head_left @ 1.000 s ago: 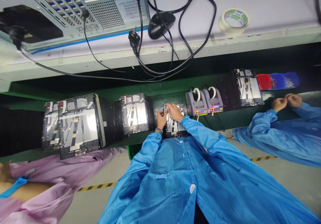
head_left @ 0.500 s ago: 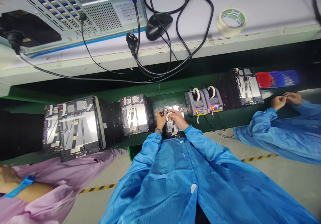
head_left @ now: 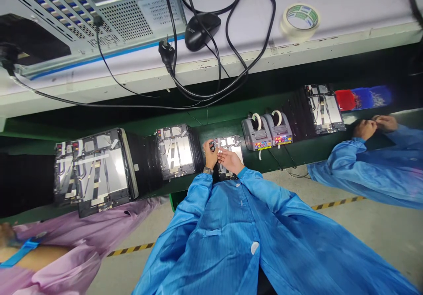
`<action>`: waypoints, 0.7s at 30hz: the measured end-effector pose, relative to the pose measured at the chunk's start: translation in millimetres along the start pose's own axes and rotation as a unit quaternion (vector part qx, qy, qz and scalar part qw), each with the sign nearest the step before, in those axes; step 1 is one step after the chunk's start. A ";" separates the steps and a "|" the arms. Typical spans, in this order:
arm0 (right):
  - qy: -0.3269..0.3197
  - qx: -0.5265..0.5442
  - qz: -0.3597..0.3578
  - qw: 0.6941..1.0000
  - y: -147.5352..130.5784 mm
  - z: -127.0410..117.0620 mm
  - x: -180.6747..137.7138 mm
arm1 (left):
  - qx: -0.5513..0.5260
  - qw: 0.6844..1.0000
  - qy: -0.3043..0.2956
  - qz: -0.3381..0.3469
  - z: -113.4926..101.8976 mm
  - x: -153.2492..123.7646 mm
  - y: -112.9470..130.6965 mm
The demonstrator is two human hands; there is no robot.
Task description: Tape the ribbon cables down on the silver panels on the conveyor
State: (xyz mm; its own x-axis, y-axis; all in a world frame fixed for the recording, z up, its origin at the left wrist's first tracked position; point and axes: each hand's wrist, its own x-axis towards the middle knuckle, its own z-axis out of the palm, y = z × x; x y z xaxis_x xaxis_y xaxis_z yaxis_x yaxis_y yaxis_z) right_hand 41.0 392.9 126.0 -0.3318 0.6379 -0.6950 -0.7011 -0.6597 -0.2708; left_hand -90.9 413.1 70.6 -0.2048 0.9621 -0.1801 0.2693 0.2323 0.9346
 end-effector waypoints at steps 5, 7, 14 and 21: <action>0.005 0.019 0.008 1.000 -0.1 -3.0 2.6 | 0.007 1.000 -0.001 0.000 2.3 0.5 1.0; 0.002 0.020 0.011 1.000 -0.2 -5.1 4.5 | 0.019 1.000 -0.002 -0.002 2.7 0.3 3.4; -0.002 0.009 0.002 1.000 -0.3 -5.4 2.0 | 0.034 0.999 0.001 -0.001 4.2 1.2 5.1; 0.053 -0.091 -0.051 0.993 2.4 3.1 -1.2 | 0.035 0.999 -0.004 0.002 3.8 1.2 5.9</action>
State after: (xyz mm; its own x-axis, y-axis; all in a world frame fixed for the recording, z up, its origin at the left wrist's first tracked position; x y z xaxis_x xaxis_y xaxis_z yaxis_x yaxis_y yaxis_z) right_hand 37.8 391.7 128.3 -0.1907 0.6662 -0.7210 -0.5988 -0.6609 -0.4524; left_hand -86.0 416.1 74.7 -0.1951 0.9644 -0.1788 0.3352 0.2369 0.9119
